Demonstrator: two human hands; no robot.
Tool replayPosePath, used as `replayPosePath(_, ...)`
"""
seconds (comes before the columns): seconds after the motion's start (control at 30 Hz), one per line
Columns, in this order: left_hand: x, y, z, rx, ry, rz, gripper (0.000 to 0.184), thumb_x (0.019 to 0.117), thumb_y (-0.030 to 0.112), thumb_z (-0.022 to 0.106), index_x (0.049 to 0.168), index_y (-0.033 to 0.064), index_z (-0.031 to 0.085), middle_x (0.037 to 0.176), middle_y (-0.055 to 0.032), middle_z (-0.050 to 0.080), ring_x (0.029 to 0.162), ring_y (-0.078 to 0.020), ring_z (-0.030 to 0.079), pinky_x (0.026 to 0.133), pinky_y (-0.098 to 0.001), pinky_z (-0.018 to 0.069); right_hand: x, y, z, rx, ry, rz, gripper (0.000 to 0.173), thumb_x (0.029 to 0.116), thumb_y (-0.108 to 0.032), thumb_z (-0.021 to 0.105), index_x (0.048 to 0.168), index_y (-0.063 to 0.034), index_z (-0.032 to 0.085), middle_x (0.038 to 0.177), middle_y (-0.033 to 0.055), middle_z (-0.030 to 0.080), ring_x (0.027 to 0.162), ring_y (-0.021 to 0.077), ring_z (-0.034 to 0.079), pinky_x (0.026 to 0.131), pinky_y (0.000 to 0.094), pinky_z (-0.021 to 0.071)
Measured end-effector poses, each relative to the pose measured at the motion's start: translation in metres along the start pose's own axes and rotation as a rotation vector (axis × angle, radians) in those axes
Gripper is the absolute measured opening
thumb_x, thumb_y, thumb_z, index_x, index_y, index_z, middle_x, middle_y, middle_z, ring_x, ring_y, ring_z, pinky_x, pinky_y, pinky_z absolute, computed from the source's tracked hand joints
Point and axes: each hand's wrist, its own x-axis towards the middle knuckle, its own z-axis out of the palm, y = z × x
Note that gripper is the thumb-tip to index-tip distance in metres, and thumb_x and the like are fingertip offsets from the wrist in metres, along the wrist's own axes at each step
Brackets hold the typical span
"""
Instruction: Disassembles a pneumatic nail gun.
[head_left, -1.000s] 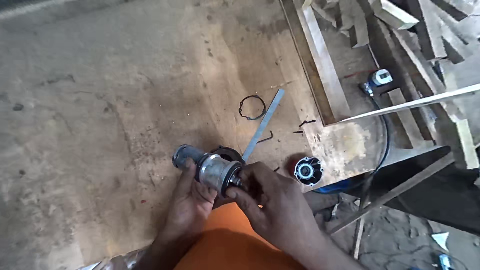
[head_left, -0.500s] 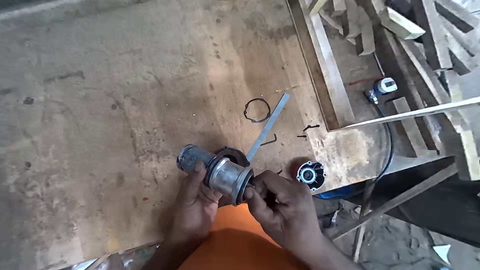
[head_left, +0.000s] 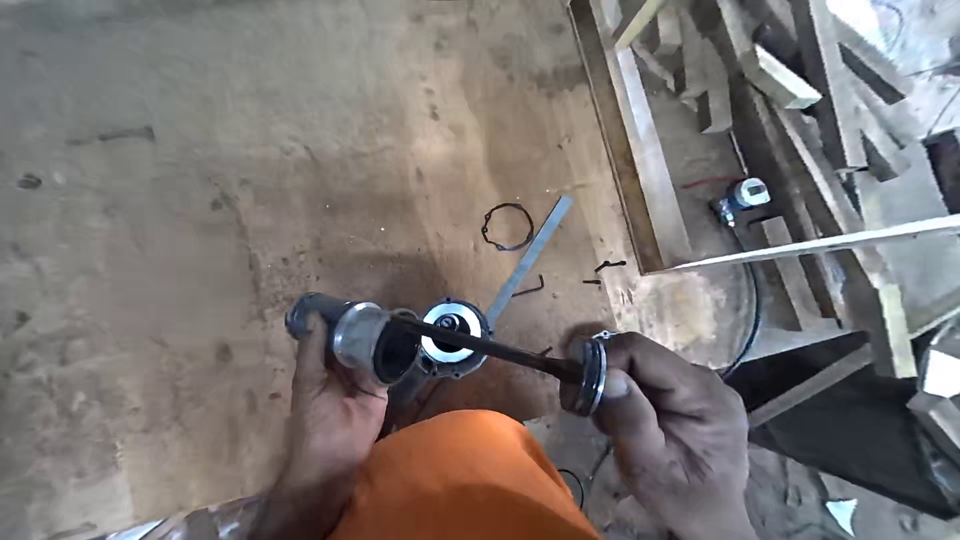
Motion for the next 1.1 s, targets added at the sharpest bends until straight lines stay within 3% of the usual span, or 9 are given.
replayPosePath(0.67,0.0015,0.0043,-0.0083,-0.062,-0.09,-0.021,0.042,0.1038,0.056,0.048,0.118,0.0204,0.067,0.108,-0.0048,0.071,0.095,-0.0158,0.072,0.08,-0.0335,0.063,-0.0049,-0.0016,0.0069,-0.075,-0.007,-0.029,0.035,0.1055,-0.047,0.052,0.087,-0.0207,0.065,0.069,-0.0121,0.06,0.056,-0.004,0.054,0.047,0.0143,0.045)
replayPosePath(1.1,-0.0001,0.0035,-0.005,-0.12,-0.104,-0.043,0.047,0.1068,0.054,0.041,0.121,0.017,0.066,0.11,-0.0073,0.071,0.096,-0.0159,0.073,0.078,-0.0314,0.0636,-0.0031,-0.0001,0.0108,-0.086,-0.027,-0.034,0.035,0.1051,-0.047,0.052,0.086,-0.0206,0.064,0.068,-0.0124,0.059,0.055,-0.0044,0.053,0.046,0.014,0.0439)
